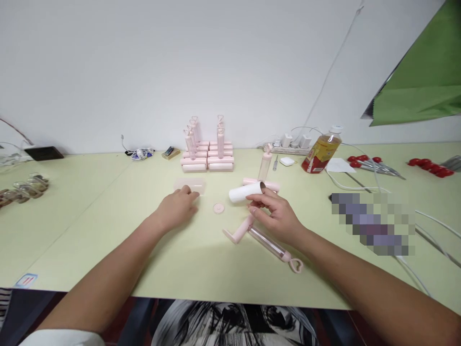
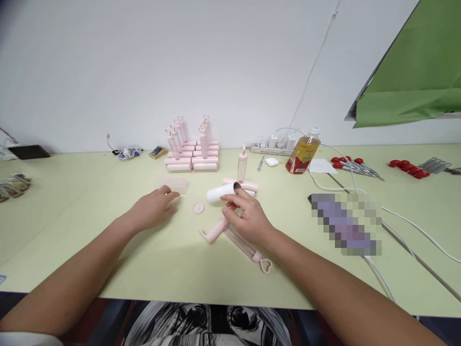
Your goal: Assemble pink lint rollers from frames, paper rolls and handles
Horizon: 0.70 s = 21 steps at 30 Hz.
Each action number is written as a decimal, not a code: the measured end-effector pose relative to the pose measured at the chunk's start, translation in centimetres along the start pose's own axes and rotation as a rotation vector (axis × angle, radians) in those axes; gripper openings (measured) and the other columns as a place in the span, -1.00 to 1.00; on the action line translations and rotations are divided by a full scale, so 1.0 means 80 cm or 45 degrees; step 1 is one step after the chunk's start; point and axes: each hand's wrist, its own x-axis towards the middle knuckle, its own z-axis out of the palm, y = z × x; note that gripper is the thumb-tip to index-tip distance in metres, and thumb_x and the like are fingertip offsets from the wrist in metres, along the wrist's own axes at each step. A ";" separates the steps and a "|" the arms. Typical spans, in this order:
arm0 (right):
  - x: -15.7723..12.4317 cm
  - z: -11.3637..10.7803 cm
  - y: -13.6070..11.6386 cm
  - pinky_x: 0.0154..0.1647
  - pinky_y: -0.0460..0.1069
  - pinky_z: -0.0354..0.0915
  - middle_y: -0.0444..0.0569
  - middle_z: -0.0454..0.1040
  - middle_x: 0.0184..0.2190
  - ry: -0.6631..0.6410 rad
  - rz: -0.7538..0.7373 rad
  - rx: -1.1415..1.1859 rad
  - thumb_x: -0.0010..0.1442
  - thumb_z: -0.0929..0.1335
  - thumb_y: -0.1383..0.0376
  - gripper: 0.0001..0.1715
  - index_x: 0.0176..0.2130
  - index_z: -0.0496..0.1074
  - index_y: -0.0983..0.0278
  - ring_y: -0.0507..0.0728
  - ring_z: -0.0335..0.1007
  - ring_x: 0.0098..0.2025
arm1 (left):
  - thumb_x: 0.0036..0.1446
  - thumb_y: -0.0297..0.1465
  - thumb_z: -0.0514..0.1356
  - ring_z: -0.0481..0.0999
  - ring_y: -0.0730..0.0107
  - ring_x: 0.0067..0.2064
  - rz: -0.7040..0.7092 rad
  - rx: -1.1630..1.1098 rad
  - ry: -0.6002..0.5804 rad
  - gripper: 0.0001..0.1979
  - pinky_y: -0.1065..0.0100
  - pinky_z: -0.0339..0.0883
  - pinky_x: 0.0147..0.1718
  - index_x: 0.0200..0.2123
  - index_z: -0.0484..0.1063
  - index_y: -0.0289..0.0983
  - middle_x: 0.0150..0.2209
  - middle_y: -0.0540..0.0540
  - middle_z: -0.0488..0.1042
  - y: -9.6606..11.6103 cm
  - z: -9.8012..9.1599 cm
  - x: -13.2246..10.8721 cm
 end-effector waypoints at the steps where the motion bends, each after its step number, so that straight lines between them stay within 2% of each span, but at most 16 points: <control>1: 0.000 0.000 0.000 -0.23 0.05 0.38 0.00 0.42 -0.27 0.003 -0.004 0.000 0.20 0.33 0.29 -0.74 -0.10 0.50 0.25 0.13 0.43 -0.26 | 0.25 -0.27 -0.01 0.45 0.06 -0.10 0.077 -0.014 0.092 -0.66 0.16 0.31 -0.19 0.02 0.38 -0.19 -0.03 -0.24 0.37 0.008 0.003 0.002; 3: 0.000 0.000 0.000 -0.24 0.05 0.38 0.00 0.42 -0.28 0.012 -0.018 -0.003 0.21 0.33 0.28 -0.74 -0.10 0.50 0.25 0.13 0.43 -0.26 | 0.28 -0.22 0.00 0.42 0.08 -0.06 0.271 -0.077 0.198 -0.65 0.14 0.28 -0.11 0.04 0.38 -0.16 -0.02 -0.20 0.40 0.025 0.011 0.009; 5: 0.001 0.000 0.001 -0.24 0.05 0.38 0.00 0.42 -0.28 0.015 -0.026 -0.013 0.21 0.33 0.27 -0.74 -0.10 0.51 0.24 0.14 0.44 -0.26 | 0.28 -0.20 0.03 0.42 0.14 -0.11 0.420 -0.138 0.202 -0.69 0.17 0.27 -0.11 -0.01 0.43 -0.14 -0.07 -0.16 0.45 0.039 0.019 0.016; 8: 0.001 -0.002 0.001 -0.23 0.06 0.37 0.00 0.43 -0.29 0.008 -0.032 -0.029 0.21 0.33 0.27 -0.74 -0.10 0.51 0.25 0.14 0.43 -0.24 | 0.31 -0.23 0.00 0.45 0.21 -0.20 0.496 -0.208 0.177 -0.70 0.25 0.27 -0.18 -0.19 0.49 -0.19 -0.24 -0.14 0.51 0.046 0.023 0.023; 10: 0.001 -0.002 0.001 -0.23 0.06 0.37 0.00 0.42 -0.29 0.008 -0.033 -0.030 0.21 0.34 0.27 -0.74 -0.10 0.50 0.26 0.14 0.43 -0.25 | 0.34 -0.23 -0.08 0.46 0.23 -0.27 0.410 -0.249 0.181 -0.62 0.28 0.26 -0.27 -0.29 0.49 -0.23 -0.33 -0.14 0.51 0.041 0.022 0.024; 13: 0.000 -0.002 0.001 -0.25 0.04 0.37 -0.02 0.41 -0.30 0.008 -0.043 -0.029 0.20 0.34 0.29 -0.74 -0.10 0.50 0.26 0.11 0.41 -0.30 | 0.32 -0.19 -0.11 0.47 0.23 -0.34 0.156 -0.327 0.170 -0.57 0.30 0.23 -0.38 -0.35 0.48 -0.24 -0.37 -0.14 0.53 0.021 0.018 0.022; 17: 0.000 -0.002 0.001 -0.26 0.04 0.37 -0.01 0.42 -0.29 0.005 -0.067 -0.058 0.20 0.33 0.30 -0.73 -0.09 0.49 0.25 0.10 0.40 -0.32 | 0.23 -0.21 -0.03 0.52 0.24 -0.30 0.023 -0.474 0.098 -0.65 0.32 0.26 -0.37 -0.29 0.52 -0.21 -0.28 -0.10 0.58 -0.009 0.018 0.022; 21: 0.005 -0.005 -0.003 -0.32 0.02 0.36 0.00 0.41 -0.28 -0.036 -0.142 -0.139 0.20 0.32 0.31 -0.72 -0.09 0.49 0.26 0.10 0.39 -0.35 | 0.16 -0.23 0.04 0.54 0.21 -0.31 -0.087 -0.445 0.102 -0.68 0.31 0.27 -0.38 -0.15 0.51 -0.21 -0.29 -0.11 0.59 -0.020 0.021 0.026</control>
